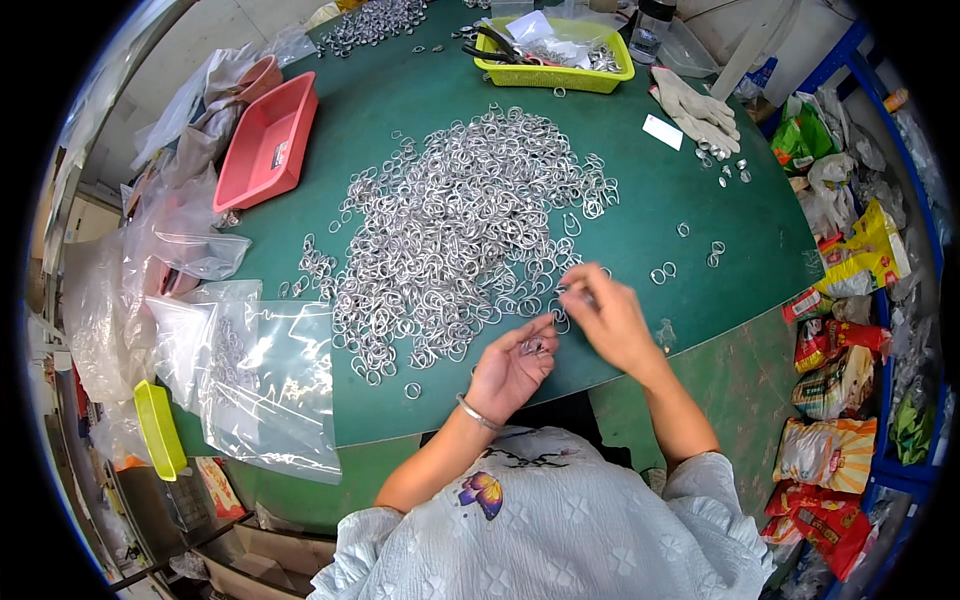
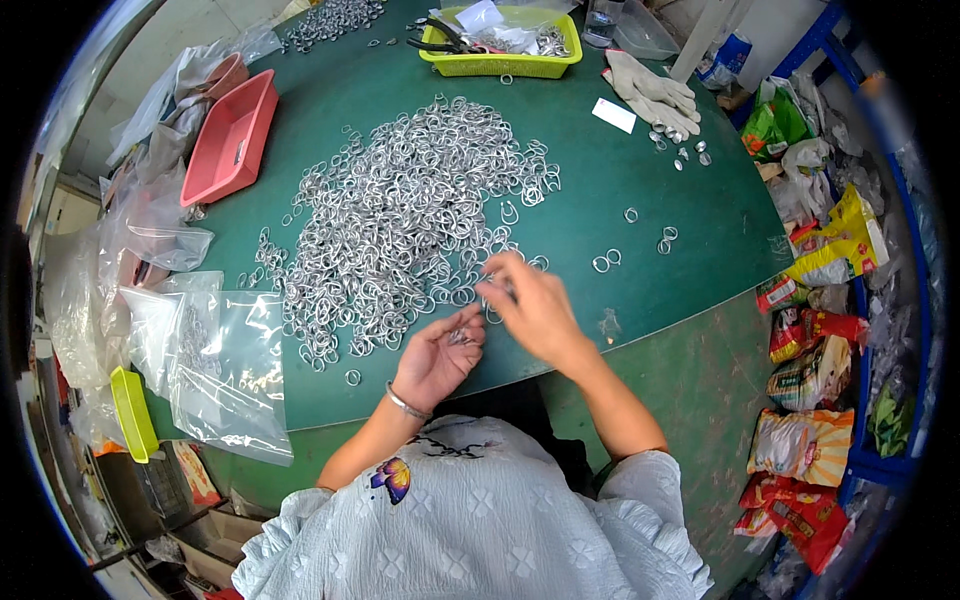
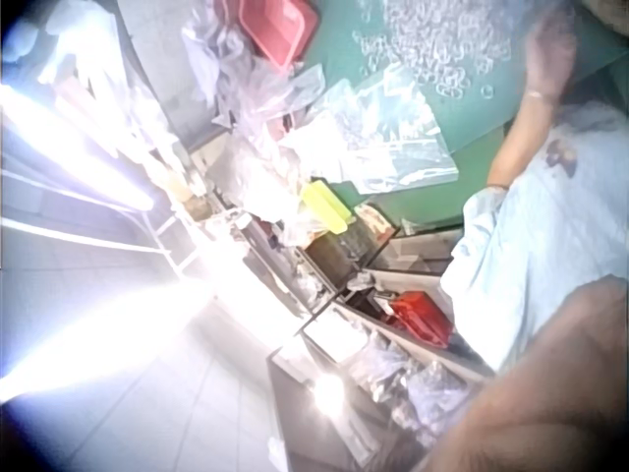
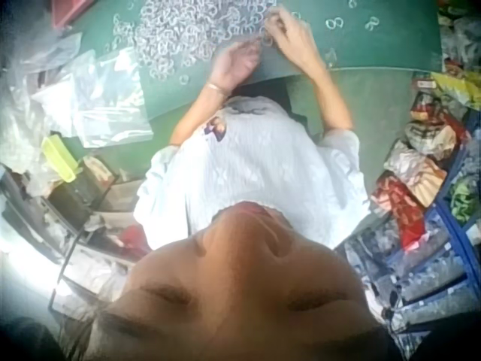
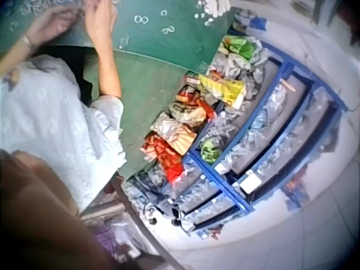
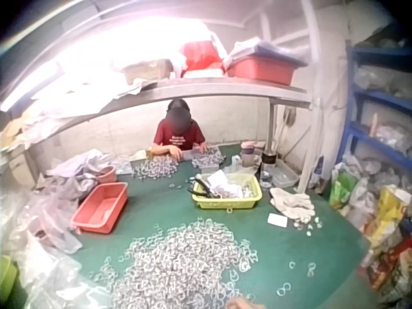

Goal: The person sorts through a large pile of small metal rings on a green work table by hand, picking up individual rings, inspecting them, and placing selected ones into a small pile.

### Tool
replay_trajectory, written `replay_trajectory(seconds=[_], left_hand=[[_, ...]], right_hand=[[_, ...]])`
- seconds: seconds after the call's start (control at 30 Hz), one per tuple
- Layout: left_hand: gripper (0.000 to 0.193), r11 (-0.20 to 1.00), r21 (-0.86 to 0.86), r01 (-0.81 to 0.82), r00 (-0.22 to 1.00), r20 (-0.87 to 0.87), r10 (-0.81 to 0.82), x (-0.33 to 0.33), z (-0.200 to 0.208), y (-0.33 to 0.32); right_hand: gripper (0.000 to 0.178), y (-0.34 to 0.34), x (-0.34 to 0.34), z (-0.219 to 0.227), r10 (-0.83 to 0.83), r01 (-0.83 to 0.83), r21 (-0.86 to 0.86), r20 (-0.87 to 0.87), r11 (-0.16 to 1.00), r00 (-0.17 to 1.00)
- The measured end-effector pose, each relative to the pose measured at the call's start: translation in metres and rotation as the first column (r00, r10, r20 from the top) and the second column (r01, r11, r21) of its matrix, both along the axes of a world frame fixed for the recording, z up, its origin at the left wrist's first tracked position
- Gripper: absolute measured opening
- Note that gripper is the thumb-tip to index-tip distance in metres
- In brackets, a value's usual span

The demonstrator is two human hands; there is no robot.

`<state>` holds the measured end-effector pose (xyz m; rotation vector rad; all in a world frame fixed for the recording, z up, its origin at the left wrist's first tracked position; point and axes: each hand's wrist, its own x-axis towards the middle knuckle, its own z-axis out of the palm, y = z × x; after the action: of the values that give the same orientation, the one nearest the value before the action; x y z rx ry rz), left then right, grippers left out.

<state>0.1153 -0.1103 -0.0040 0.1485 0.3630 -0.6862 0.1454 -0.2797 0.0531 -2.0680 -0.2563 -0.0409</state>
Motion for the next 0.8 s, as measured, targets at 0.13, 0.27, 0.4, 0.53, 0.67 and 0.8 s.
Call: replay_trajectory(seconds=[0.13, 0.27, 0.4, 0.53, 0.67, 0.8], left_hand=[[0.035, 0.999, 0.035, 0.025, 0.988, 0.152, -0.031, -0.002, -0.01, -0.002], [0.034, 0.977, 0.211, 0.029, 0.996, 0.076, -0.046, 0.002, 0.009, 0.0], [0.034, 0.999, 0.035, 0.0, 0.997, 0.075, -0.003, 0.001, 0.003, -0.003], [0.034, 0.995, 0.091, 0.026, 0.997, 0.069, -0.032, 0.004, 0.001, -0.005], [0.034, 0.991, 0.131, 0.036, 0.997, 0.059, -0.044, -0.001, -0.005, 0.0], [0.04, 0.995, 0.067, 0.071, 0.978, 0.19, -0.083, -0.003, -0.011, 0.003]], right_hand=[[0.024, 0.0, 0.008, -0.006, 0.154, -0.135, 0.125, -0.158, 0.983, 0.975], [0.036, -0.015, 0.014, -0.01, 0.274, -0.031, 0.599, -0.319, 0.8, 0.907], [0.046, -0.01, -0.002, 0.0, 0.418, -0.153, 0.57, -0.368, 0.807, 0.831], [0.034, -0.011, 0.003, -0.006, 0.193, -0.16, 0.167, -0.201, 0.973, 0.961], [0.023, -0.028, 0.054, -0.022, -0.134, 0.147, -0.159, 0.092, 0.976, 0.987], [0.017, -0.033, 0.08, -0.062, 0.008, 0.223, -0.43, 0.473, 0.875, 0.881]])
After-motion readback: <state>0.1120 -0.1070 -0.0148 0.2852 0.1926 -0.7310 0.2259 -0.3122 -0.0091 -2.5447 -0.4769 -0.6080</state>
